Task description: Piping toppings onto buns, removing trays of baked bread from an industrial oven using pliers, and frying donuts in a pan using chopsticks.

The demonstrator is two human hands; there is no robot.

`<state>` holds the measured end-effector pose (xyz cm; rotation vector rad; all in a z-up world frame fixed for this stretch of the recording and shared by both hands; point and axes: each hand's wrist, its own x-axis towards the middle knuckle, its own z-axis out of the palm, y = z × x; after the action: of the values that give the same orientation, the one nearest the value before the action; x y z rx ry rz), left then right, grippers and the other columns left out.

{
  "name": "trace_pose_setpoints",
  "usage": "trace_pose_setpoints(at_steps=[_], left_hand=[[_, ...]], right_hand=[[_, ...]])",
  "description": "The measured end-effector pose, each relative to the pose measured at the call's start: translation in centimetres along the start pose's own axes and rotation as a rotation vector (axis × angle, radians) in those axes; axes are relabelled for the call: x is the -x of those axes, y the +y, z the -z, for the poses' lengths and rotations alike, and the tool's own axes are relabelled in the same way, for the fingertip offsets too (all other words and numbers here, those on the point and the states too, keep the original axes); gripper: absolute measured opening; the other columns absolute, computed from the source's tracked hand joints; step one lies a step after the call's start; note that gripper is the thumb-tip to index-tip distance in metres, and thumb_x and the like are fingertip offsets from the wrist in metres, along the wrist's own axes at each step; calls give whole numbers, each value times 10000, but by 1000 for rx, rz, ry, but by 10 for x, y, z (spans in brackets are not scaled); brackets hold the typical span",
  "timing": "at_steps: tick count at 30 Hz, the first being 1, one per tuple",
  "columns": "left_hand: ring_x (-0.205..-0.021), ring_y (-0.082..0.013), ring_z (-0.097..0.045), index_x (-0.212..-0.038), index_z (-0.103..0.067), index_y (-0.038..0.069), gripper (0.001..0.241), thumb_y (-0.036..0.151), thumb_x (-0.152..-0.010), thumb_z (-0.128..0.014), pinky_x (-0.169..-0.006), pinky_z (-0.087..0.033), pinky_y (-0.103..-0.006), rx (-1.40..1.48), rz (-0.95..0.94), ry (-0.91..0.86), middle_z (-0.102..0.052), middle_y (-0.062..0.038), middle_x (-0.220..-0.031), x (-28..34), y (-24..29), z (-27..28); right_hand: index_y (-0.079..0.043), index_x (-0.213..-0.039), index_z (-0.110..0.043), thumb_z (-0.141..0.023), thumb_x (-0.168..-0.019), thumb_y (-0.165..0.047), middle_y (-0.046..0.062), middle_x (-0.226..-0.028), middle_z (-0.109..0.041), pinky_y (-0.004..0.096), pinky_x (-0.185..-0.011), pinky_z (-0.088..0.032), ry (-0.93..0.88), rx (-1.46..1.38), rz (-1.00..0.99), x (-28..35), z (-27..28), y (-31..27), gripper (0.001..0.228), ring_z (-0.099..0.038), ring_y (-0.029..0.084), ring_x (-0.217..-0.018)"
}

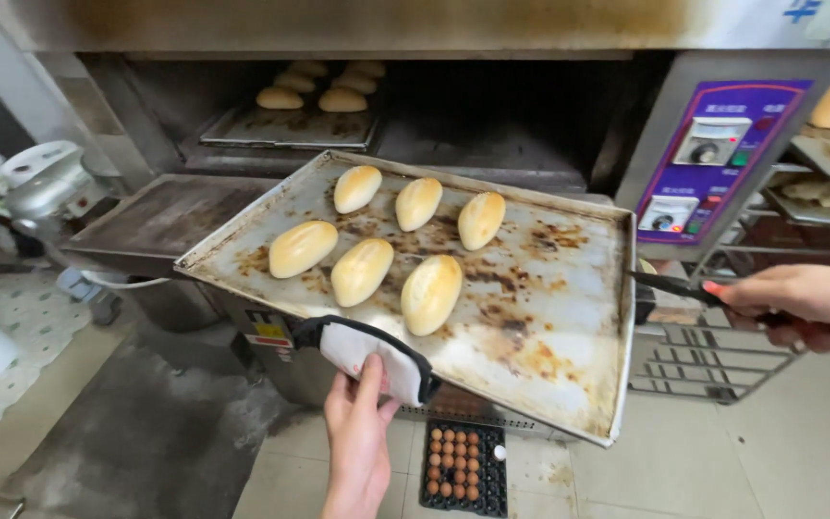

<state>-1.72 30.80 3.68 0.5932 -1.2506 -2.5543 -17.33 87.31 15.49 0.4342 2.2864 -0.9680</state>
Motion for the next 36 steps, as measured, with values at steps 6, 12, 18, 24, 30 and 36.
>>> trace_pose_setpoints(at_steps=[6, 12, 18, 24, 30, 36], left_hand=[[-983, -238, -646, -1351, -729, -130, 336, 134, -1144, -701, -935, -613, -442, -100, 52, -126, -675, -184, -1128, 13, 1, 17], [-1127, -309, -739, -1451, -720, -113, 411, 157, -1154, -635, -988, -641, -472, -233, 161, -190, -770, -239, -1345, 6, 39, 11], [-1175, -268, -722, -1563, -686, -81, 515, 218, -1148, -633, -957, -602, -418, -217, 147, -297, -777, -219, -1425, -41, 57, 14], [-1326, -329, -760, -1595, -628, -76, 563, 184, -1099, -682, -1167, -650, -459, -300, 52, -226, -749, -239, -1471, -59, 100, 22], [-1349, -337, -737, -1581, -636, -55, 543, 172, -1089, -671, -1188, -634, -510, -240, -33, -158, -731, -231, -1472, -60, 137, 84], [-1268, -325, -708, -1555, -636, -68, 501, 162, -1111, -664, -1115, -615, -510, -174, -80, -100, -707, -226, -1375, -57, 163, 143]], right_hand=[[197, -921, -697, -716, -1141, -357, 250, -669, -437, 435, -491, -84, 112, -310, -70, 58, -20, 123, 597, -281, 301, -496], [376, -1429, -796, -588, -1149, -227, 425, -726, -545, 584, -428, -351, 29, -604, -123, 5, -36, 316, 696, -425, 484, -473], [188, -1623, -746, -546, -1011, -434, 449, -622, -655, 552, -521, -390, -322, -682, -30, -35, -76, 444, 895, -507, 495, -491], [183, -1645, -723, -584, -1142, -255, 396, -1080, -726, 594, -890, -512, -309, -677, -72, -21, -128, 413, 681, -654, 475, -972], [544, -1630, -599, -395, -1224, 160, 664, -1674, -663, 727, -1311, -345, -27, -1060, -161, 27, -187, 330, 595, -550, 691, -1577], [508, -1367, -874, -652, -1168, 14, 449, -965, -706, 632, -979, -527, -54, -893, -246, 114, -242, 171, 577, -690, 506, -1008]])
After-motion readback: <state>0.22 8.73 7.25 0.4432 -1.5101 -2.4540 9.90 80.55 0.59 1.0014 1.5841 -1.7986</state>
